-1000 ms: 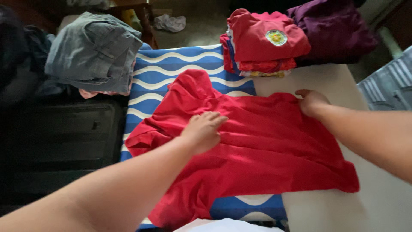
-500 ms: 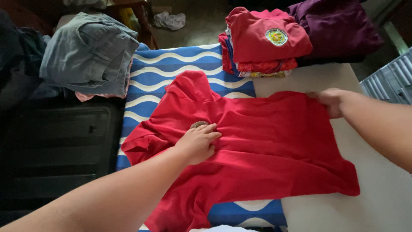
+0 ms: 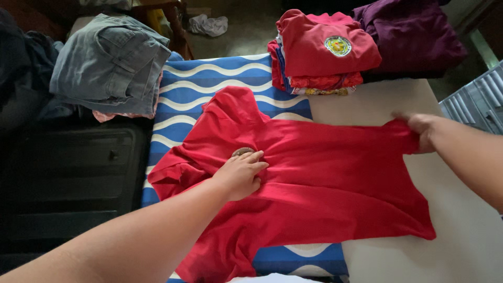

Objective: The person folds a red polo shirt on a table. They turn the shirt inside out, smooth it flat, fold the sleeves inward, fold the bottom up, and then fold the shirt in half.

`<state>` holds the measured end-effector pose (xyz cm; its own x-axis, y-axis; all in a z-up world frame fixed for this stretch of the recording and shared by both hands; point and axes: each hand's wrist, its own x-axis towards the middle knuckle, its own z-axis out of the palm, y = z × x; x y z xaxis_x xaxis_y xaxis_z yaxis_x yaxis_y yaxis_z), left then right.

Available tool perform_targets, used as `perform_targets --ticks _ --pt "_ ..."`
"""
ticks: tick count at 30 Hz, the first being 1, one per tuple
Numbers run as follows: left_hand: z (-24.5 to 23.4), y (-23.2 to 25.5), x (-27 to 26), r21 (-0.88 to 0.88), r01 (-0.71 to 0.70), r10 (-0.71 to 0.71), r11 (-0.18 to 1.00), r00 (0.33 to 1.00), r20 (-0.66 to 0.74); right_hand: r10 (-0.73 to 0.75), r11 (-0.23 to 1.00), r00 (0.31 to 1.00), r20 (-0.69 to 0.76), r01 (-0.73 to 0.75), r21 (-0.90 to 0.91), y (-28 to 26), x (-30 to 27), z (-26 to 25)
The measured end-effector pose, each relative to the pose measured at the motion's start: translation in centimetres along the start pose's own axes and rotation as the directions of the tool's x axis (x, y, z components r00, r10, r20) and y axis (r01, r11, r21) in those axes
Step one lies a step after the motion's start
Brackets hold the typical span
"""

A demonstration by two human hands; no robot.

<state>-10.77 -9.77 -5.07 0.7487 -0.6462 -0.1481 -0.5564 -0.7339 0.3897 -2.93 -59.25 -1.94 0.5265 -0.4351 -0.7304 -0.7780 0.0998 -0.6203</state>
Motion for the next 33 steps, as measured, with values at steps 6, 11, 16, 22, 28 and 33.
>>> perform_targets --ticks 6,11,16,22,28,33 --pt "0.1 0.1 0.0 0.001 -0.003 0.003 1.000 1.000 -0.013 -0.024 0.999 0.999 -0.028 0.025 0.043 0.3 -0.2 -0.7" --pt "-0.1 0.3 -0.1 -0.009 0.018 -0.018 1.000 1.000 0.013 -0.070 0.996 0.996 -0.060 0.073 0.046 0.3 -0.4 -0.4" --pt "-2.4 0.7 0.3 0.039 0.018 -0.017 0.999 1.000 -0.018 -0.145 0.989 0.984 -0.100 0.140 -0.052 1.8 0.5 0.5" --pt "-5.8 -4.5 1.2 0.040 0.501 -0.482 0.865 0.850 -0.214 -0.184 0.885 0.981 -0.054 0.142 -0.443 7.4 3.2 -0.9" --pt "-4.7 -14.1 2.5 -0.312 0.593 -0.661 0.743 0.723 -0.201 -0.286 0.705 0.945 -0.157 0.096 -0.703 16.5 1.9 -3.7" --pt "-5.0 -15.9 2.7 -0.593 0.703 -0.772 0.393 0.602 0.201 -0.101 0.743 0.972 -0.210 -0.067 -0.666 21.0 -1.6 -5.3"
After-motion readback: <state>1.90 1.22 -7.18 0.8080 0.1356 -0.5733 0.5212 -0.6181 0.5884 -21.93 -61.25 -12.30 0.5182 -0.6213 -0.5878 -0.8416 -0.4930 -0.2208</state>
